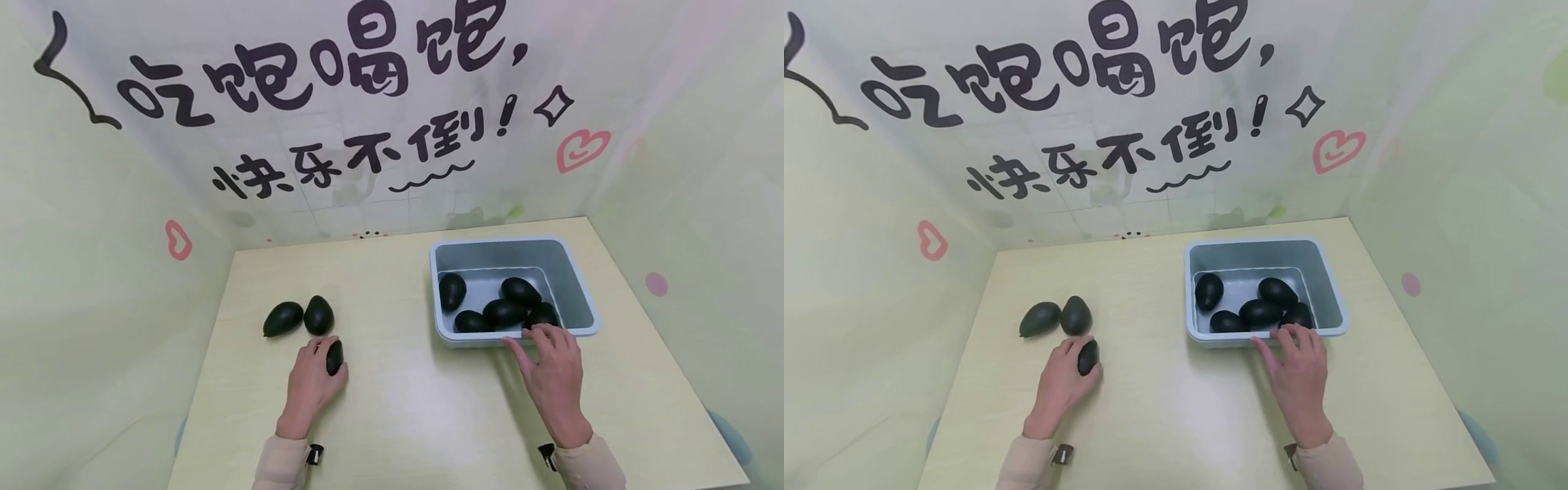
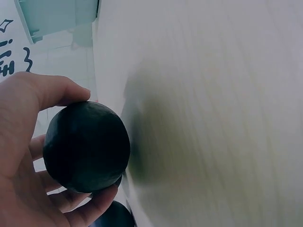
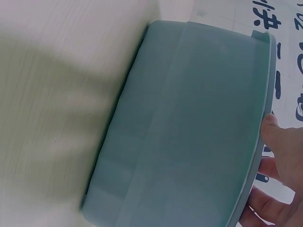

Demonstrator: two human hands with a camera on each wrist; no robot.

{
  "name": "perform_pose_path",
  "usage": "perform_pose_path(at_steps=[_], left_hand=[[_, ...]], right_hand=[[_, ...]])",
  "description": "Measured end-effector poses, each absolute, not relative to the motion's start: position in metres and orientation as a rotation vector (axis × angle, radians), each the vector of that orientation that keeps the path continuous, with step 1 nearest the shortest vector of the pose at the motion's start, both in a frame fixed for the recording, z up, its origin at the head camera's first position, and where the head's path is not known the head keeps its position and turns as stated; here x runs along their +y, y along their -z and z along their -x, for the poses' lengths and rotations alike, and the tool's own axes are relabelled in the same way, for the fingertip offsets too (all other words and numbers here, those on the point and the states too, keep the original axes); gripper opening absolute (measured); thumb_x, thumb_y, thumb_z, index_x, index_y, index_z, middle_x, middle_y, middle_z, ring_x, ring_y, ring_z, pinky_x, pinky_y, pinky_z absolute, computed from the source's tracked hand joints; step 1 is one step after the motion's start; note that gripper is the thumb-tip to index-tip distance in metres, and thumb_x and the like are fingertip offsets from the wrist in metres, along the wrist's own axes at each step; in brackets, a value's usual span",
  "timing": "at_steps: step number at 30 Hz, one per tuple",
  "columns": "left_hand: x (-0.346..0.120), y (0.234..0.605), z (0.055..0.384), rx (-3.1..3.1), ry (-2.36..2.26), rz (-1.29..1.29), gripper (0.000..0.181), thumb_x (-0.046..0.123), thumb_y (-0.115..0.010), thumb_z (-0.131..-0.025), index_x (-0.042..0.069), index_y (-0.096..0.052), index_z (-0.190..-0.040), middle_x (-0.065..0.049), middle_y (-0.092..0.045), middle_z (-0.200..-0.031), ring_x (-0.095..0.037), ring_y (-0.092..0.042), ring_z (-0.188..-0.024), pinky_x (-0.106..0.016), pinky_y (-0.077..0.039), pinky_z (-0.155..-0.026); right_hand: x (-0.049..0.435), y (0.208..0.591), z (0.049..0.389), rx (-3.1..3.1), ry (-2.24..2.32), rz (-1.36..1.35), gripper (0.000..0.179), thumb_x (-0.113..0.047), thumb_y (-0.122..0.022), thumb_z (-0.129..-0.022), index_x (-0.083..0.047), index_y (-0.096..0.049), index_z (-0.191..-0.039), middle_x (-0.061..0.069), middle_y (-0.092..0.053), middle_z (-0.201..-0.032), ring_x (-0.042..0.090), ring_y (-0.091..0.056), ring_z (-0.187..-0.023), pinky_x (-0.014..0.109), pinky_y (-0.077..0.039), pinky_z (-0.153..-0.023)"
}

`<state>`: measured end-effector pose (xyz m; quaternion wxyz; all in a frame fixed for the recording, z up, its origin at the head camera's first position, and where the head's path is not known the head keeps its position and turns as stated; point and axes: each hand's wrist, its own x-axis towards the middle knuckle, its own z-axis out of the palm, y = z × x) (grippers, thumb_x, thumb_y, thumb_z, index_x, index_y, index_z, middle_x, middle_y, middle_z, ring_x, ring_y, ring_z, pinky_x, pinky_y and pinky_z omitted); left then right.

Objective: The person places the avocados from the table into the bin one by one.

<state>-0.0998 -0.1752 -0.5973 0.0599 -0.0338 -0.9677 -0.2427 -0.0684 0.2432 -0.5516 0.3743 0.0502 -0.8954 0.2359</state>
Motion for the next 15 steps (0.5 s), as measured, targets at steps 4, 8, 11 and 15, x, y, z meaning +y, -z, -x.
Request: perform_pose_path(at_steps=[4,8,11,15], left_hand=[[-0.176,0.594,0.1,-2.913,0.73,0.118,0.047,0.02,-0.077,-0.089,0.008,-0.069,-0.134,-0.019,-0.064,-0.138,-0.045,-0.061,-0.122,-0.061,-0.058,-0.084],[-0.175,0.59,0.105,-2.915,0.721,0.143,0.048,0.02,-0.077,-0.09,0.009,-0.069,-0.135,-0.018,-0.064,-0.138,-0.044,-0.061,-0.124,-0.061,-0.058,-0.086],[-0.174,0.585,0.109,-2.917,0.703,0.166,0.049,0.021,-0.078,-0.09,0.009,-0.069,-0.136,-0.018,-0.064,-0.138,-0.044,-0.06,-0.125,-0.061,-0.058,-0.088],[-0.174,0.58,0.115,-2.916,0.668,0.209,0.05,0.021,-0.078,-0.09,0.007,-0.069,-0.137,-0.021,-0.064,-0.138,-0.044,-0.061,-0.124,-0.06,-0.059,-0.089]], right_hand=[[0.242,0.552,0.068,-2.291,-0.604,-0.131,0.073,-0.068,-0.054,-0.101,0.002,-0.073,-0.09,0.021,-0.069,-0.094,0.044,-0.062,-0.094,0.057,-0.048,-0.086],[0.242,0.552,0.068,-2.288,-0.603,-0.129,0.074,-0.069,-0.053,-0.101,0.002,-0.073,-0.09,0.022,-0.068,-0.093,0.044,-0.062,-0.093,0.057,-0.048,-0.085],[0.243,0.551,0.067,-2.287,-0.604,-0.129,0.075,-0.069,-0.053,-0.101,0.002,-0.073,-0.09,0.022,-0.068,-0.093,0.044,-0.062,-0.093,0.057,-0.048,-0.084],[0.243,0.551,0.067,-2.285,-0.607,-0.126,0.075,-0.069,-0.053,-0.101,0.002,-0.073,-0.089,0.021,-0.069,-0.093,0.044,-0.063,-0.094,0.057,-0.048,-0.084]])
